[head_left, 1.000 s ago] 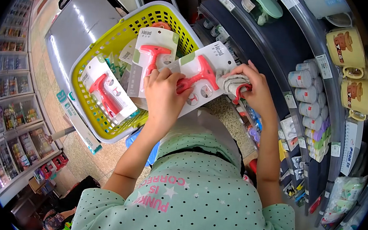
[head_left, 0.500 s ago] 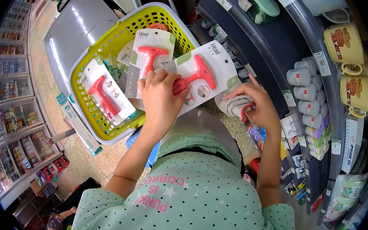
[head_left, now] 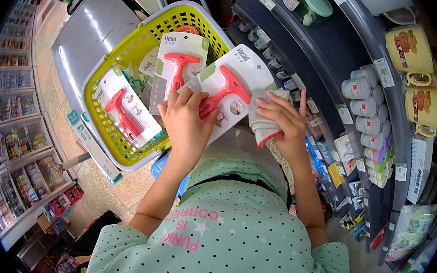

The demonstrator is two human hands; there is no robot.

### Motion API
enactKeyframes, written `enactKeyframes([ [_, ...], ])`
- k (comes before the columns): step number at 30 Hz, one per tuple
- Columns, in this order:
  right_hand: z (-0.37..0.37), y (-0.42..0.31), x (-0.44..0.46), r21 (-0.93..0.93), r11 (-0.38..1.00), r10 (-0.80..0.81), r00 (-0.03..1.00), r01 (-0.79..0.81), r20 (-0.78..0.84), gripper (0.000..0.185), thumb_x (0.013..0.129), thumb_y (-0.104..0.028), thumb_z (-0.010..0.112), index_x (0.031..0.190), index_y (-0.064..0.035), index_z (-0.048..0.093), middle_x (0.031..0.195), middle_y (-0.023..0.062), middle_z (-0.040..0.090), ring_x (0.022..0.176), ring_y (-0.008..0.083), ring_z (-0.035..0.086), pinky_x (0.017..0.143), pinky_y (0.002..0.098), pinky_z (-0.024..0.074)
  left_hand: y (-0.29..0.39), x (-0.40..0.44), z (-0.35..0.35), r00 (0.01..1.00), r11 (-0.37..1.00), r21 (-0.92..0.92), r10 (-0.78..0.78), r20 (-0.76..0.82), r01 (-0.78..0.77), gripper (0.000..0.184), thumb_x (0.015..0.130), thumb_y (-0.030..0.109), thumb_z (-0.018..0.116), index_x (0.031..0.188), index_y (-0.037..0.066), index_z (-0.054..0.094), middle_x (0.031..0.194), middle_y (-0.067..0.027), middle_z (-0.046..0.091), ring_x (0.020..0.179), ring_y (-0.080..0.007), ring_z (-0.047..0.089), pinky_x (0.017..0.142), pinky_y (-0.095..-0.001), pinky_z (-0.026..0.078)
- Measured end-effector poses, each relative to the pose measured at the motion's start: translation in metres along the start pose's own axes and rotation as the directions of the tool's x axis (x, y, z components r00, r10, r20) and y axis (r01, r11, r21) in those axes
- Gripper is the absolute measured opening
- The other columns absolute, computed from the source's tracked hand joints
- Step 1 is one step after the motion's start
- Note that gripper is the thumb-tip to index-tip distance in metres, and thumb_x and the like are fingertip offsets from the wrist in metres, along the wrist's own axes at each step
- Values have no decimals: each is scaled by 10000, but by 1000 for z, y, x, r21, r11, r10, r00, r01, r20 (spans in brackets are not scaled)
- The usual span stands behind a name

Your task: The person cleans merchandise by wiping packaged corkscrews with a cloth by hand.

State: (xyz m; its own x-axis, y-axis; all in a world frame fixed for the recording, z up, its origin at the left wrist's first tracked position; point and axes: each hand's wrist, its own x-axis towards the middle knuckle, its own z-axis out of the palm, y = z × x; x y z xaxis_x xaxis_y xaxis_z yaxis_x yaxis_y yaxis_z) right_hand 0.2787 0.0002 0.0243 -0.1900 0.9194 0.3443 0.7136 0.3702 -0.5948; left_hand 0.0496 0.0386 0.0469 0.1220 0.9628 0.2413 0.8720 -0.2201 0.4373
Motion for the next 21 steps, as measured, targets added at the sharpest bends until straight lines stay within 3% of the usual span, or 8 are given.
enactKeyframes([
  [8,-2,15,5,-101,993,60,995,-68,-78,381,688,92,655,961,-162,732,1104,-47,740,1185,196,632,1193,651,44,-2,-1,2,1000,999,-32,7,-13,-8,309,675,222,840,931,81,739,849,-29,616,857,-240,540,801,-372,355],
  [12,4,38,5,-158,984,57,985,-84,-166,444,671,140,593,968,-158,735,1086,-35,743,1179,194,637,1202,629,34,0,-2,1,1000,1000,-21,3,-18,-3,311,678,224,839,938,84,742,848,-29,615,858,-239,540,802,-372,355],
  [16,-5,56,11,-224,948,156,943,-227,-295,508,671,147,526,1023,-155,734,1136,-10,730,1177,204,638,1205,610,33,-2,-2,1,999,1000,-10,4,-34,-4,306,681,229,840,936,89,744,843,-21,620,851,-238,542,802,-374,355],
  [20,-21,34,26,-59,981,148,907,-186,-394,545,665,168,484,1040,-141,730,1157,6,724,1181,216,637,1212,583,49,-3,-2,2,999,1000,-9,-9,-35,8,301,684,235,841,931,93,745,842,-12,628,841,-238,544,800,-376,355],
  [21,-24,26,30,-7,990,132,932,-143,-338,530,664,177,492,1021,-135,728,1148,6,727,1180,213,639,1212,584,59,-3,-2,2,999,1000,-6,-9,-36,9,302,683,236,841,931,93,746,845,-11,630,841,-238,545,798,-375,355],
])
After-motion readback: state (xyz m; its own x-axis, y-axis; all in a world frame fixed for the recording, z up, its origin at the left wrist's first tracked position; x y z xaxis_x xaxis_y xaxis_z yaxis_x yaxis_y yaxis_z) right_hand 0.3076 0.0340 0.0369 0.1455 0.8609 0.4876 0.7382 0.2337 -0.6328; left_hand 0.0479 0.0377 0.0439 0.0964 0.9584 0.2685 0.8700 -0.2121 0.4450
